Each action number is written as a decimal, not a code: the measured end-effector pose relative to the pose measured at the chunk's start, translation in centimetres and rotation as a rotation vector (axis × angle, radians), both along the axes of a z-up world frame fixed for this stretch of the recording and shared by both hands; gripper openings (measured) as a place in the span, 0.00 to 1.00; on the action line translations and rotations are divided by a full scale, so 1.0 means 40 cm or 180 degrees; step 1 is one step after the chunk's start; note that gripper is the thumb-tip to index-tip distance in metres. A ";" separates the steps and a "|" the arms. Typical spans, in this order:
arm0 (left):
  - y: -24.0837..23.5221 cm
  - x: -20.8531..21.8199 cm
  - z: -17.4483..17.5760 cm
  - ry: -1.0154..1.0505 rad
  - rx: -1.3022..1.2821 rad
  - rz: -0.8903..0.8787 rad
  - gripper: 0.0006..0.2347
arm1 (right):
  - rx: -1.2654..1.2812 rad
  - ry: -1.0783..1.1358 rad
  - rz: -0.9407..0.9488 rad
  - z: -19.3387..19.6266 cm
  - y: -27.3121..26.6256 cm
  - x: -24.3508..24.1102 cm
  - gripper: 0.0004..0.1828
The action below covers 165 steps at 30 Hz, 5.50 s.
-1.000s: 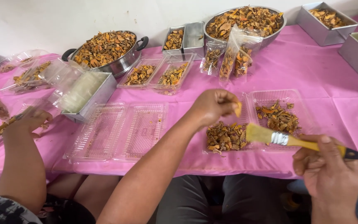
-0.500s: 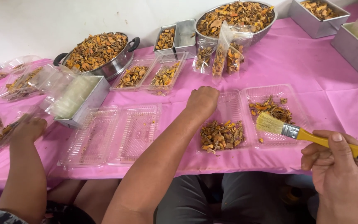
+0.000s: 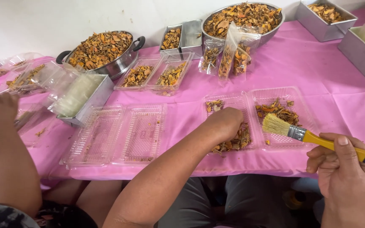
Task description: Packaging dried herbs into plastic containers and using a brush to arrange them neatly.
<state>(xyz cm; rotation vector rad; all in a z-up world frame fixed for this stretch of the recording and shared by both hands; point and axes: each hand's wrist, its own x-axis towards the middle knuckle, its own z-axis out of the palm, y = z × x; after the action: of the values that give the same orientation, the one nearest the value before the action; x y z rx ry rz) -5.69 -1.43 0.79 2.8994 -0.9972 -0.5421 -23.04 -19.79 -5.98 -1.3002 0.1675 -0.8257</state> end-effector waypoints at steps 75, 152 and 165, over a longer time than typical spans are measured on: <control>0.139 0.147 -0.004 -0.1876 -0.0720 0.0337 0.16 | 0.1417 -0.0131 0.0601 -0.048 -0.071 0.078 0.15; 0.162 -0.002 -0.080 0.2556 -0.4372 0.1366 0.16 | -0.1346 -0.0203 -0.0135 0.040 0.143 0.006 0.10; 0.186 -0.025 -0.018 0.2312 -0.4158 0.0045 0.20 | 0.0052 -0.0485 0.0069 0.032 0.053 0.033 0.14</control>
<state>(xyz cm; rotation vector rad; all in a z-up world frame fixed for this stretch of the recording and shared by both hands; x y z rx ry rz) -6.68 6.01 0.06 1.3956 -0.7385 -0.5522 -21.71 -17.67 -4.68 -1.2166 0.0390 -0.8994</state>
